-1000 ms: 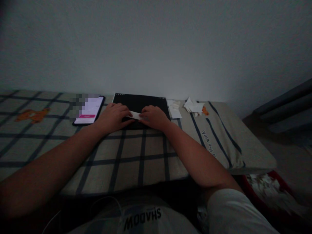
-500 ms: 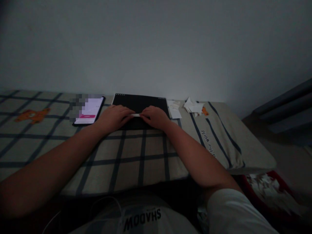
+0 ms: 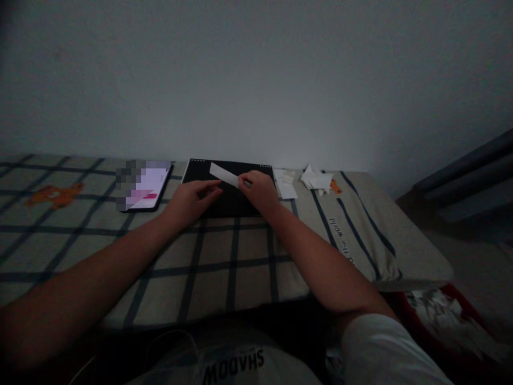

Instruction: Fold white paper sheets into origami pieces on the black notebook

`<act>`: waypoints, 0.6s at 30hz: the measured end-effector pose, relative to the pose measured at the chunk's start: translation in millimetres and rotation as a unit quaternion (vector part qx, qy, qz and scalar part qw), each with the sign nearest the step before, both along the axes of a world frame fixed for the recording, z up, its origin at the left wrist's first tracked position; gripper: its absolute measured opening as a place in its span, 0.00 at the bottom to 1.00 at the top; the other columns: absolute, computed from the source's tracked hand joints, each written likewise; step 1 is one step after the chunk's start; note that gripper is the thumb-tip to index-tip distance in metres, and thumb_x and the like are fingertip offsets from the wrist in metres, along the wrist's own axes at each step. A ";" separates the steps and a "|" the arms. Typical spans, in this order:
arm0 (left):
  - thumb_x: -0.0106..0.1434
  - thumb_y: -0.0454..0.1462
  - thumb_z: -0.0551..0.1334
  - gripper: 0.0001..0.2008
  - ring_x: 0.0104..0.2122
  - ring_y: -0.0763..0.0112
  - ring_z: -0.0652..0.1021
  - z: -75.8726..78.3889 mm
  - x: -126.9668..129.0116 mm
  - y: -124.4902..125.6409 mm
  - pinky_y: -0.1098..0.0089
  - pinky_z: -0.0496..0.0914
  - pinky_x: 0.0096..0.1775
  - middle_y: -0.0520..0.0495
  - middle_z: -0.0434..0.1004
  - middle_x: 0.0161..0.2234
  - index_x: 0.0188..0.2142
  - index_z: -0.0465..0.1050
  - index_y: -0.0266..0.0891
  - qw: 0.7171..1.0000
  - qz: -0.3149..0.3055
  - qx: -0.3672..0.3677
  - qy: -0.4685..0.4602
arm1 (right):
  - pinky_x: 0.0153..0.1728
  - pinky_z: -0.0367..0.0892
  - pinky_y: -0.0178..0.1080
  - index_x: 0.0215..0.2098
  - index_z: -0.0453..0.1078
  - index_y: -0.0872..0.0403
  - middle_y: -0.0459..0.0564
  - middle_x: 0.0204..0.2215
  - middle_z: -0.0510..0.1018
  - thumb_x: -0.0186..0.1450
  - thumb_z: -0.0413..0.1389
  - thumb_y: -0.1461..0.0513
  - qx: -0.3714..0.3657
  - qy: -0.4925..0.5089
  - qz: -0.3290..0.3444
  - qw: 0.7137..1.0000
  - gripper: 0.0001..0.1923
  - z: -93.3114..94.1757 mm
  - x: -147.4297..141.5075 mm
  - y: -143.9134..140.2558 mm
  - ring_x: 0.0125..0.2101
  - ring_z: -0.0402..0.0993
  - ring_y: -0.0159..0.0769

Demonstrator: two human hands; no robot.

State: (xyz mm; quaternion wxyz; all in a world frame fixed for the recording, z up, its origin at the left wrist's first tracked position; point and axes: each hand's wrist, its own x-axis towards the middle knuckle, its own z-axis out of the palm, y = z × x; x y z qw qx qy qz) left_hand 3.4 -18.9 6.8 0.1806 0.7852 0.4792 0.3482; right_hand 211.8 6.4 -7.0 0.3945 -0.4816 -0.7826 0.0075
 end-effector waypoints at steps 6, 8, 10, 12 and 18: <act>0.59 0.47 0.65 0.26 0.43 0.62 0.79 -13.8 15.1 -1.0 0.64 0.76 0.40 0.43 0.78 0.48 0.54 0.71 0.39 0.924 -0.048 -0.220 -0.311 | 0.39 0.68 0.38 0.37 0.76 0.54 0.51 0.36 0.80 0.66 0.54 0.60 -0.002 0.067 0.119 0.991 0.09 7.0 -14.3 -15.0 0.37 0.75 0.35; 0.60 0.46 0.64 0.24 0.44 0.63 0.79 -16.3 16.1 -1.1 0.64 0.76 0.43 0.43 0.78 0.48 0.53 0.72 0.40 0.906 -0.054 -0.219 -0.359 | 0.39 0.69 0.38 0.37 0.75 0.53 0.50 0.38 0.80 0.66 0.54 0.59 -0.020 0.083 0.137 0.987 0.09 7.8 -18.8 -18.9 0.39 0.74 0.35; 0.60 0.45 0.64 0.22 0.45 0.63 0.79 -16.9 15.9 -1.5 0.64 0.75 0.44 0.43 0.78 0.48 0.52 0.73 0.40 0.898 -0.053 -0.216 -0.381 | 0.37 0.70 0.38 0.39 0.75 0.51 0.50 0.40 0.79 0.65 0.56 0.57 -0.043 0.109 0.153 0.981 0.09 7.7 -21.0 -20.4 0.42 0.74 0.36; 0.60 0.45 0.64 0.22 0.45 0.63 0.79 -15.5 15.7 -2.5 0.64 0.75 0.44 0.43 0.78 0.47 0.52 0.73 0.39 0.895 -0.046 -0.213 -0.390 | 0.35 0.71 0.36 0.40 0.75 0.51 0.51 0.41 0.78 0.63 0.58 0.55 -0.061 0.143 0.169 0.973 0.10 7.4 -21.3 -20.0 0.43 0.74 0.36; 0.57 0.46 0.66 0.22 0.46 0.61 0.78 -11.1 15.5 -4.1 0.64 0.75 0.43 0.42 0.79 0.47 0.49 0.74 0.38 0.900 -0.044 -0.205 -0.383 | 0.36 0.72 0.37 0.36 0.74 0.51 0.50 0.39 0.76 0.59 0.61 0.51 -0.106 0.204 0.180 0.956 0.13 5.4 -19.8 -15.6 0.42 0.73 0.36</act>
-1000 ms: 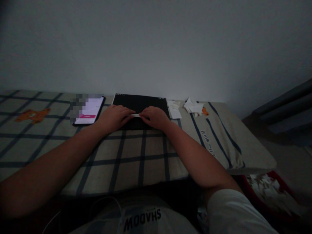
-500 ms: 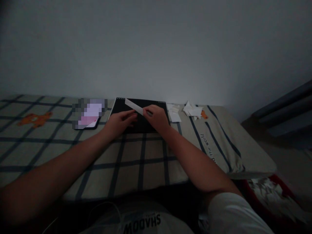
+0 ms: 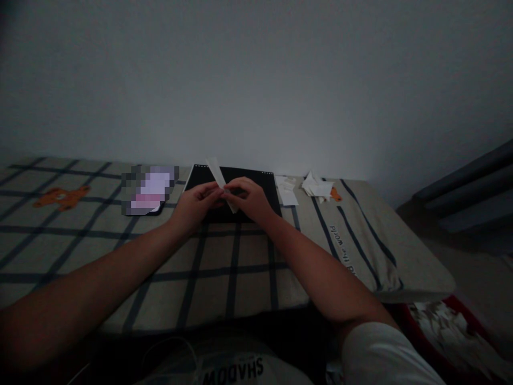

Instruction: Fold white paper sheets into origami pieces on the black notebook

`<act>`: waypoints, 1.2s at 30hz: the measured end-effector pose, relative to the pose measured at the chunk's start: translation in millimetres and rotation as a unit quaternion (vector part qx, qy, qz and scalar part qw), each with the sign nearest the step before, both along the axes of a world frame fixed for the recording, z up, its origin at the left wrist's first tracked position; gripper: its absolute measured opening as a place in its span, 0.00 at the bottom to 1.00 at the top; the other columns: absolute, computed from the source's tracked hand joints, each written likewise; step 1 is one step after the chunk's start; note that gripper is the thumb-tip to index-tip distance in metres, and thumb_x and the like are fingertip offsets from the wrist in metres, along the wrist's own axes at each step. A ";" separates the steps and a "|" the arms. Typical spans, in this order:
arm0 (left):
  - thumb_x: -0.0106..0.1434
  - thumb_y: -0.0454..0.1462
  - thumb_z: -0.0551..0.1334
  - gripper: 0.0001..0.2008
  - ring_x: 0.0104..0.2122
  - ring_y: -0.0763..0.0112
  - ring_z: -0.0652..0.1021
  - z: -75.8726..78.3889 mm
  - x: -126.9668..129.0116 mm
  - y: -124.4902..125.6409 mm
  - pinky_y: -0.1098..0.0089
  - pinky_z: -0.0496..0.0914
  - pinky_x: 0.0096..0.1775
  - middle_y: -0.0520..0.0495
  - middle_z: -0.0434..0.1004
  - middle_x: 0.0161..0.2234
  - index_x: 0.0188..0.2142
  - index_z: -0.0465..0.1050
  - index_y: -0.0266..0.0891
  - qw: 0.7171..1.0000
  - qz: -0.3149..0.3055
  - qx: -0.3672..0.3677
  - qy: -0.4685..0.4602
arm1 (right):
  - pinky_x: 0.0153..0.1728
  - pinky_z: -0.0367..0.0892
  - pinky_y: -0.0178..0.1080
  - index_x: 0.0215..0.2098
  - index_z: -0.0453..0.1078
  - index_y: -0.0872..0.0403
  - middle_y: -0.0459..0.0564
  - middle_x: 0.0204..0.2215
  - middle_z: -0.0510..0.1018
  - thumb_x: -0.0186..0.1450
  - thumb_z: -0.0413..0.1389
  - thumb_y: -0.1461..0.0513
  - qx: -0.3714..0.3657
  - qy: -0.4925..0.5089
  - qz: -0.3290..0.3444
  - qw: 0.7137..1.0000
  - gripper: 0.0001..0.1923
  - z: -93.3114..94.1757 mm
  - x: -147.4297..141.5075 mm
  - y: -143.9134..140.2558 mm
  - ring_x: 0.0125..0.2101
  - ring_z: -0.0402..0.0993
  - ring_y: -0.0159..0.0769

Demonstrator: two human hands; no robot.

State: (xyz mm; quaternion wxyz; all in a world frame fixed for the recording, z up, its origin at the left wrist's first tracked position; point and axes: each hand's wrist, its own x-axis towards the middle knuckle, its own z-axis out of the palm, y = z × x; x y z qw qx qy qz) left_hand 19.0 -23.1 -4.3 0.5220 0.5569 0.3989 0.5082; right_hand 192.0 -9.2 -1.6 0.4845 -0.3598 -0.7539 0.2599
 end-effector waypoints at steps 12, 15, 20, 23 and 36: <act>0.59 0.40 0.62 0.18 0.42 0.63 0.79 -4.1 -4.7 9.8 0.63 0.74 0.43 0.44 0.80 0.45 0.47 0.75 0.37 1.000 0.006 0.023 -0.010 | 0.48 0.70 0.45 0.47 0.72 0.55 0.53 0.45 0.79 0.58 0.60 0.54 -0.156 0.137 0.004 0.978 0.20 -11.8 7.2 12.6 0.44 0.75 0.38; 0.58 0.39 0.61 0.19 0.41 0.63 0.79 -6.0 -8.0 14.4 0.63 0.73 0.43 0.43 0.80 0.43 0.48 0.74 0.36 0.999 0.020 0.030 0.011 | 0.46 0.71 0.44 0.48 0.72 0.55 0.53 0.45 0.79 0.59 0.58 0.55 -0.184 0.151 0.000 0.971 0.21 -14.5 8.4 15.4 0.43 0.75 0.37; 0.56 0.40 0.63 0.21 0.40 0.63 0.79 -7.2 -11.9 17.6 0.63 0.73 0.43 0.43 0.81 0.40 0.49 0.74 0.35 0.999 0.015 0.035 0.031 | 0.39 0.73 0.42 0.43 0.73 0.54 0.50 0.38 0.80 0.57 0.60 0.53 -0.223 0.145 0.005 0.964 0.19 -14.0 7.7 14.9 0.36 0.76 0.35; 0.55 0.44 0.67 0.21 0.37 0.63 0.79 -5.0 -11.9 16.3 0.63 0.73 0.41 0.43 0.81 0.38 0.46 0.75 0.36 1.000 0.016 0.011 0.018 | 0.37 0.73 0.41 0.40 0.74 0.54 0.48 0.35 0.81 0.57 0.61 0.52 -0.224 0.136 0.013 0.965 0.17 -12.4 8.7 14.0 0.33 0.76 0.34; 0.53 0.41 0.67 0.15 0.31 0.68 0.77 -2.6 -16.3 20.9 0.67 0.73 0.34 0.48 0.79 0.33 0.40 0.75 0.38 1.000 0.027 -0.008 0.001 | 0.39 0.74 0.43 0.44 0.72 0.52 0.48 0.37 0.79 0.58 0.59 0.54 -0.250 0.165 0.061 0.952 0.17 -14.8 11.6 18.8 0.36 0.75 0.36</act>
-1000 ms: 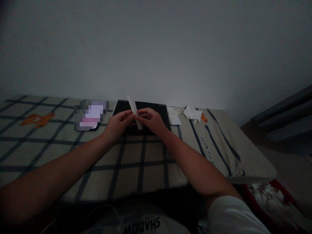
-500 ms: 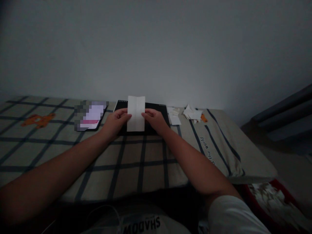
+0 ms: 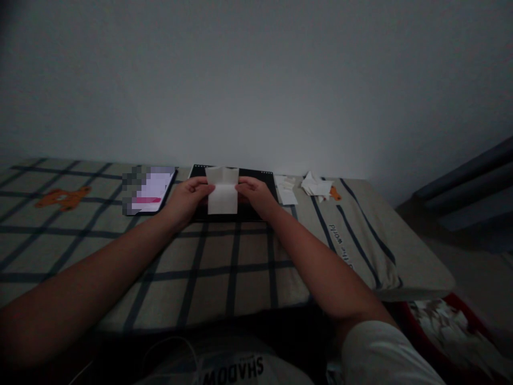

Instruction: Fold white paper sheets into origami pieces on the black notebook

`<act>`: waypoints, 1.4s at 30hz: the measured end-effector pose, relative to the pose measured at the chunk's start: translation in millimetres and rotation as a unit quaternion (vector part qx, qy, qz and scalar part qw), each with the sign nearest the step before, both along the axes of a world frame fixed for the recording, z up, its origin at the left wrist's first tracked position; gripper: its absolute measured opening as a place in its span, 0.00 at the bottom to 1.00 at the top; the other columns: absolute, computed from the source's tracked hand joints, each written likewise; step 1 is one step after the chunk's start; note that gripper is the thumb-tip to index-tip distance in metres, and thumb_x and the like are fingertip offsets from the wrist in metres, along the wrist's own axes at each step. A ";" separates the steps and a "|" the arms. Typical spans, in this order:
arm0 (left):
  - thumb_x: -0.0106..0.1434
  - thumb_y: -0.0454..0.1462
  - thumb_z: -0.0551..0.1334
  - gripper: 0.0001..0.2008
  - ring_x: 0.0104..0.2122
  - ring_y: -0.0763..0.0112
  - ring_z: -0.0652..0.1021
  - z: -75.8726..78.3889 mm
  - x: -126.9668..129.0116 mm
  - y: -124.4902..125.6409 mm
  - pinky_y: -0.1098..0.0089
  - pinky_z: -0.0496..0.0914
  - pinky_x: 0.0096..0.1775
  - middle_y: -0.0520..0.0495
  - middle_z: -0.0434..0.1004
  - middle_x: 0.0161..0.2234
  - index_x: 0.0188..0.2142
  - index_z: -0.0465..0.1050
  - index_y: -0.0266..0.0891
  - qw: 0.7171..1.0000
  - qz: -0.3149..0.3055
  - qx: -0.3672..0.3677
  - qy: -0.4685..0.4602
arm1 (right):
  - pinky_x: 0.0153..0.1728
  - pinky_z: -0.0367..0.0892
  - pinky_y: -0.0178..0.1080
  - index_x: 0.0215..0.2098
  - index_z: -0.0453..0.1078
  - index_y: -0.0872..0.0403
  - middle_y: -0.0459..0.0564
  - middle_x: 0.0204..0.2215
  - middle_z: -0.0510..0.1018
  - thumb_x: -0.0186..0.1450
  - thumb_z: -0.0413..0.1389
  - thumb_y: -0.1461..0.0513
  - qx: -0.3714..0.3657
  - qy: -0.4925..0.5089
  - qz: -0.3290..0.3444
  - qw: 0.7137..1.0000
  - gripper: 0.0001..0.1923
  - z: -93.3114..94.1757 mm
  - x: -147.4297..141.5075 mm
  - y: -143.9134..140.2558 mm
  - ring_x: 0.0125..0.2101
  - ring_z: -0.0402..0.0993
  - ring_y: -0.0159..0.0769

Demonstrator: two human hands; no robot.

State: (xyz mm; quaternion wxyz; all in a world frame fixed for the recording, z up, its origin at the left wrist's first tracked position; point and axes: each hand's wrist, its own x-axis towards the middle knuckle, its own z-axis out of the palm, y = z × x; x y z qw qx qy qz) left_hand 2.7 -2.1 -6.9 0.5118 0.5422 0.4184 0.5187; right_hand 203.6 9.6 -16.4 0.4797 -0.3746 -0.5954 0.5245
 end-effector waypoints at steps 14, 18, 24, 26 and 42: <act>0.48 0.38 0.71 0.25 0.30 0.69 0.78 5.1 4.3 -6.8 0.68 0.73 0.33 0.50 0.78 0.29 0.46 0.70 0.38 0.997 -0.071 -0.024 0.010 | 0.37 0.67 0.38 0.34 0.77 0.54 0.49 0.33 0.80 0.61 0.53 0.61 0.131 -0.156 -0.060 0.977 0.11 14.0 3.5 -10.5 0.34 0.73 0.34; 0.49 0.37 0.70 0.23 0.31 0.70 0.78 3.4 4.2 -5.3 0.68 0.73 0.35 0.50 0.78 0.31 0.45 0.70 0.37 0.999 -0.038 0.024 0.026 | 0.42 0.68 0.40 0.43 0.75 0.53 0.50 0.40 0.80 0.62 0.54 0.57 0.104 -0.094 -0.059 0.988 0.14 10.6 2.1 -7.1 0.40 0.74 0.36; 0.51 0.37 0.69 0.24 0.34 0.70 0.77 2.9 3.4 -4.0 0.69 0.72 0.36 0.48 0.76 0.36 0.48 0.69 0.38 0.997 0.045 0.061 0.006 | 0.36 0.72 0.40 0.46 0.73 0.54 0.51 0.38 0.79 0.57 0.61 0.50 0.012 -0.060 -0.016 0.998 0.23 4.9 -0.5 -1.8 0.34 0.75 0.36; 0.50 0.36 0.69 0.25 0.32 0.72 0.76 2.6 3.7 -3.7 0.70 0.72 0.35 0.50 0.76 0.35 0.49 0.69 0.38 0.998 0.033 0.054 0.000 | 0.36 0.72 0.40 0.41 0.75 0.55 0.50 0.35 0.79 0.56 0.63 0.51 0.016 -0.082 -0.015 0.996 0.20 5.5 0.1 -2.3 0.32 0.74 0.34; 0.52 0.47 0.69 0.16 0.28 0.70 0.75 -1.8 -0.1 -1.7 0.72 0.66 0.29 0.47 0.79 0.30 0.34 0.76 0.37 0.996 0.047 0.020 0.066 | 0.41 0.69 0.42 0.36 0.77 0.54 0.47 0.31 0.79 0.53 0.65 0.53 -0.021 0.002 -0.032 0.999 0.16 2.1 3.5 2.2 0.31 0.73 0.33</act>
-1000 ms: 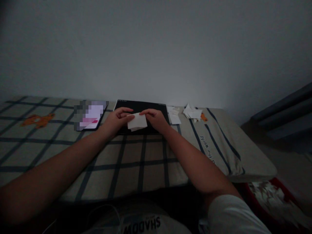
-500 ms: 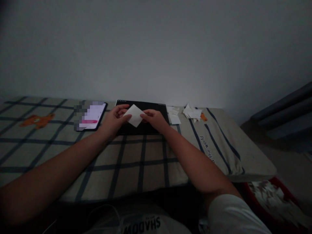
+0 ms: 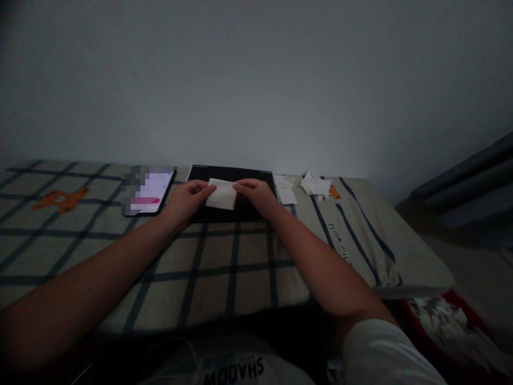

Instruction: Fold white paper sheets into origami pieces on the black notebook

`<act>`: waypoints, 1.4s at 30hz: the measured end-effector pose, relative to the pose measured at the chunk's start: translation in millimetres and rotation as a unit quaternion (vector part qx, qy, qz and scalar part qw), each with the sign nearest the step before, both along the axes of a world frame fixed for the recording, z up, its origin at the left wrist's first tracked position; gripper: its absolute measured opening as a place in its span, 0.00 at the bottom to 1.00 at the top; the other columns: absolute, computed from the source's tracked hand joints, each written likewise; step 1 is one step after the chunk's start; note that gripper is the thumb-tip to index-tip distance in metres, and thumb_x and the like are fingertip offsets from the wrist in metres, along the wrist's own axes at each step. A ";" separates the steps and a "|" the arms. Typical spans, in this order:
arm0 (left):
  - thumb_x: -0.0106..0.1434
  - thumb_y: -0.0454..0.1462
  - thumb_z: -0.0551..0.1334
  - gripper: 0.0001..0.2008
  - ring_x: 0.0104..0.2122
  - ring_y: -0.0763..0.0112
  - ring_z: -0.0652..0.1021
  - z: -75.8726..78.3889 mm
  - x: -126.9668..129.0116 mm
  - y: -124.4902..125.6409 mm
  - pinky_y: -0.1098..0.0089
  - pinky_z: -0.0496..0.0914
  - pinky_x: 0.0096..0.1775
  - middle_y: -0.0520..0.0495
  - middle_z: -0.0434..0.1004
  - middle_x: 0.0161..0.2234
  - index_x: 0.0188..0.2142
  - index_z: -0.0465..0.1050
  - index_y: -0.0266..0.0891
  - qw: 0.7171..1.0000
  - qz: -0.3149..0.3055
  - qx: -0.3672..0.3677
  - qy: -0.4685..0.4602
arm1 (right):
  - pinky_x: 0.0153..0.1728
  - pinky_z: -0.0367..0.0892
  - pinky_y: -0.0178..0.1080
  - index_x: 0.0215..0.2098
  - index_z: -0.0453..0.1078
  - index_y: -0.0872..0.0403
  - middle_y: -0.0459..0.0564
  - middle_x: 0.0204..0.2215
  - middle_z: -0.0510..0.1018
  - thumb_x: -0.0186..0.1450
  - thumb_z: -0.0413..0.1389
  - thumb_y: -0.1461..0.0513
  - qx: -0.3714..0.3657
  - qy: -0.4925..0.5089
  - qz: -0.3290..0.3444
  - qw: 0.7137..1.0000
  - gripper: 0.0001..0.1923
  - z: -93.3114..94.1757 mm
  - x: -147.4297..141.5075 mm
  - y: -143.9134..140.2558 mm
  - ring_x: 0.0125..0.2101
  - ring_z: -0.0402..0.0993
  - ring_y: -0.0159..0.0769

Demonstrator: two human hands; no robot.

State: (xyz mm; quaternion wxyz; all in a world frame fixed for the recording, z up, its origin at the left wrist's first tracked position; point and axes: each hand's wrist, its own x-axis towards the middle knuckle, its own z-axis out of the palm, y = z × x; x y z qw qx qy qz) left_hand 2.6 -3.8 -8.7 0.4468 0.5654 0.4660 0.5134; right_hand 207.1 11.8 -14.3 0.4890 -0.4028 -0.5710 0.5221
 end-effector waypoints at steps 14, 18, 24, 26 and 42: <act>0.55 0.47 0.68 0.16 0.33 0.67 0.77 2.9 -1.8 0.7 0.70 0.70 0.33 0.45 0.81 0.34 0.36 0.79 0.37 1.000 0.019 0.022 0.004 | 0.40 0.67 0.41 0.34 0.78 0.53 0.47 0.30 0.80 0.51 0.66 0.54 -0.010 -0.030 -0.021 0.999 0.15 6.9 -1.1 -5.9 0.31 0.72 0.32; 0.55 0.47 0.67 0.17 0.35 0.65 0.78 2.6 -2.7 1.4 0.69 0.71 0.35 0.44 0.81 0.36 0.37 0.79 0.37 0.999 0.028 0.037 0.020 | 0.38 0.67 0.40 0.32 0.77 0.54 0.46 0.27 0.78 0.52 0.66 0.54 -0.021 -0.025 -0.007 0.999 0.14 7.2 -0.9 -5.8 0.30 0.71 0.32; 0.57 0.47 0.65 0.16 0.36 0.64 0.78 4.8 -2.8 -2.0 0.68 0.71 0.37 0.45 0.81 0.36 0.37 0.80 0.38 0.998 0.022 0.042 0.038 | 0.36 0.66 0.39 0.30 0.77 0.53 0.46 0.25 0.77 0.53 0.64 0.51 0.006 -0.050 -0.011 0.999 0.15 0.8 2.3 -1.0 0.28 0.70 0.32; 0.58 0.47 0.64 0.16 0.37 0.63 0.78 5.2 -2.8 -2.5 0.67 0.71 0.38 0.45 0.81 0.37 0.37 0.80 0.38 0.998 0.024 0.045 0.046 | 0.36 0.65 0.39 0.29 0.76 0.53 0.45 0.25 0.77 0.54 0.64 0.51 0.014 -0.061 -0.009 0.998 0.14 0.5 2.4 -0.7 0.28 0.70 0.32; 0.50 0.47 0.71 0.15 0.29 0.67 0.76 2.6 -2.1 1.9 0.69 0.70 0.31 0.45 0.80 0.30 0.30 0.78 0.38 0.999 0.030 0.002 0.028 | 0.37 0.65 0.39 0.31 0.76 0.54 0.46 0.27 0.78 0.56 0.62 0.53 0.043 -0.122 -0.041 0.991 0.12 8.1 1.3 -5.7 0.30 0.71 0.33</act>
